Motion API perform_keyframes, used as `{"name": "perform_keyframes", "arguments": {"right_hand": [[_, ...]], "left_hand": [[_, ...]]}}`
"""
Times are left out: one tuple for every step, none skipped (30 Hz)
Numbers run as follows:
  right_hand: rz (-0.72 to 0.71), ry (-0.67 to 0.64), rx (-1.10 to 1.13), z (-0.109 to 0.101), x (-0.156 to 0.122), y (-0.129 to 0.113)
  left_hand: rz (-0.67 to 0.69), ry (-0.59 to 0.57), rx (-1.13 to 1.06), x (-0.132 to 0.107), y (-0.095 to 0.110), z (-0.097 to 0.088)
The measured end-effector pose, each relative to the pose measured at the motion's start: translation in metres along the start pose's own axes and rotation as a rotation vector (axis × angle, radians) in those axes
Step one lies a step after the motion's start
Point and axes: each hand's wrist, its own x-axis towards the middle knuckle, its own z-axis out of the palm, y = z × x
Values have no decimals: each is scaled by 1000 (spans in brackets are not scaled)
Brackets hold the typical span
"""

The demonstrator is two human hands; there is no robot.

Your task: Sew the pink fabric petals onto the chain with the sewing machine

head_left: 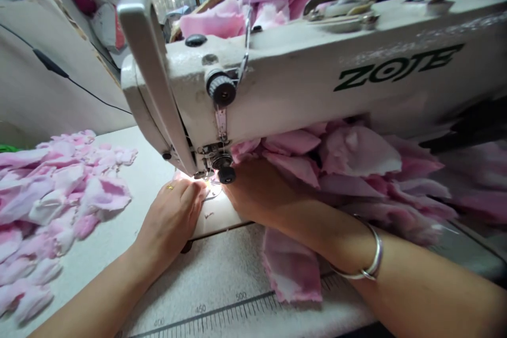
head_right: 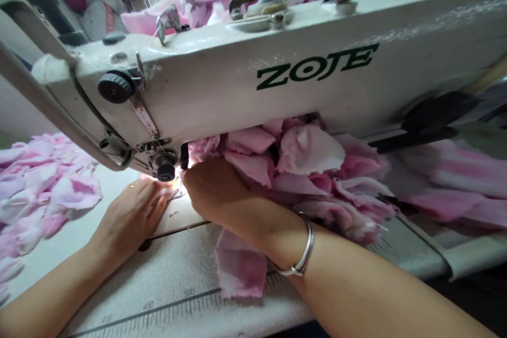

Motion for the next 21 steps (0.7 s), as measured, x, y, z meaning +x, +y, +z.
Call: {"name": "perform_keyframes", "arguments": {"right_hand": [[-8,15,5,0,-1,1],[-13,35,11,0,-3,2],[-12,57,16,0,-5,4],[-7,73,21,0,-7,5],[-4,88,26,0,-9,5],[-5,102,31,1,-11,6],[-12,115,36,1,-13,7],[-29,123,41,2,-14,7],[-55,127,47,3,-15,8],[-89,132,51,4,-15,9],[-126,136,52,6,-15,9],[-164,145,52,7,-15,10],[-196,160,49,9,-14,10],[-211,181,45,10,-14,10],[-214,209,41,11,-13,10],[-212,236,36,12,-13,9],[-205,261,30,13,-13,8],[-205,283,19,13,-13,7],[-209,294,8,13,-13,5],[-219,297,1,13,-13,4],[-232,290,-2,12,-13,3]], "left_hand": [[6,12,42,1,-1,-1],[14,19,92,1,-3,-2],[23,17,144,2,-4,-4],[30,16,193,2,-5,-6],[35,13,234,2,-7,-7],[39,7,260,3,-9,-9],[46,4,263,3,-11,-9],[57,2,247,3,-13,-10],[70,-2,219,3,-15,-9],[82,-7,182,3,-17,-9],[90,-12,136,3,-19,-8],[88,-15,87,3,-20,-8],[73,-18,38,3,-21,-7],[45,-27,-10,3,-20,-7],[7,-38,-58,3,-20,-8],[-36,-51,-106,3,-18,-8],[-81,-66,-151,3,-17,-9],[-124,-80,-194,3,-15,-10],[-160,-90,-237,2,-14,-11],[-191,-99,-278,2,-14,-12],[-216,-103,-309,2,-14,-12]]}}
